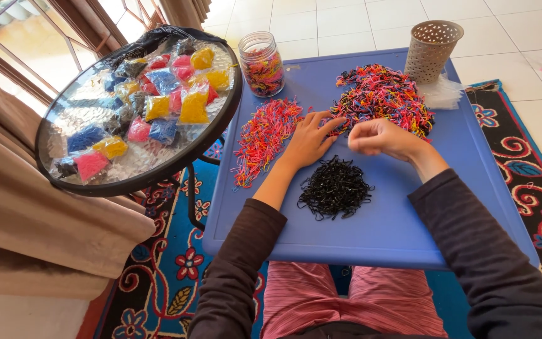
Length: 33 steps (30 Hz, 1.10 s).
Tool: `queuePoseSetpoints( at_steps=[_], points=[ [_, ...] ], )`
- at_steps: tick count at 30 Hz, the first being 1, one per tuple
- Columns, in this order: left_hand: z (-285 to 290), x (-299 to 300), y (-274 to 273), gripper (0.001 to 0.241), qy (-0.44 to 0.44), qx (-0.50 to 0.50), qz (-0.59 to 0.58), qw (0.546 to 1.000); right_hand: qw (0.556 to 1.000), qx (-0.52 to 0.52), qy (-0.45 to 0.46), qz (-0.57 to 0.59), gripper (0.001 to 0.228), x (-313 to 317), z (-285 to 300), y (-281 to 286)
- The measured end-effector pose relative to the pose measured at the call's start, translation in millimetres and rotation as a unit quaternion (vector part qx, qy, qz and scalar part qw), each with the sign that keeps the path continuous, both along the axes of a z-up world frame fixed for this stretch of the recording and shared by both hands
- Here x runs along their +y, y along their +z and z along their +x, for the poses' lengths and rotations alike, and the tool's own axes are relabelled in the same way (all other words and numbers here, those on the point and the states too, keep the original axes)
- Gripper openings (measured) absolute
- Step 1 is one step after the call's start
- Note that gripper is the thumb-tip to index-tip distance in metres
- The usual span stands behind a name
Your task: Sorting black rubber bands from a pile of multi-colored rubber bands on a small table.
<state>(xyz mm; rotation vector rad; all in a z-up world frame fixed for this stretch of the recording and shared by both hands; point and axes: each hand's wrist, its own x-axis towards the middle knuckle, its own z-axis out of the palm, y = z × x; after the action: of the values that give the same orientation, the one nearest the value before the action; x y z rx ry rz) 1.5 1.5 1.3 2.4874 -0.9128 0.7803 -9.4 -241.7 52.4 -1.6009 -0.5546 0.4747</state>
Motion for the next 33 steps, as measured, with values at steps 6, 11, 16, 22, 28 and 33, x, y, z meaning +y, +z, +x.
queuePoseSetpoints(
  at_steps=[6, 11, 16, 22, 28, 33],
  points=[
    [25, 1, -28, 0.058, 0.053, -0.019, 0.012, 0.998, 0.999, -0.023, -0.021, -0.007, 0.018, 8, 4, -11],
    [19, -2, -22, 0.066, 0.071, -0.039, 0.014, 0.997, 0.985, -0.069, -0.146, 0.059, 0.018, 15, 25, -52],
    [16, -4, -21, 0.073, 0.090, -0.027, 0.030, 0.995, 0.973, -0.120, -0.191, 0.058, 0.013, 23, 29, -65],
    [18, -3, -25, 0.068, 0.088, -0.033, 0.043, 0.995, 0.971, -0.138, -0.192, 0.040, 0.013, 25, 21, -58],
    [8, -1, -8, 0.068, 0.033, 0.050, 0.023, 0.998, 0.968, -0.145, -0.199, 0.044, 0.013, 27, 19, -58],
    [6, -7, -1, 0.073, -0.013, 0.178, -0.030, 0.984, 0.956, -0.152, -0.238, 0.081, 0.017, 30, 17, -56]
  ],
)
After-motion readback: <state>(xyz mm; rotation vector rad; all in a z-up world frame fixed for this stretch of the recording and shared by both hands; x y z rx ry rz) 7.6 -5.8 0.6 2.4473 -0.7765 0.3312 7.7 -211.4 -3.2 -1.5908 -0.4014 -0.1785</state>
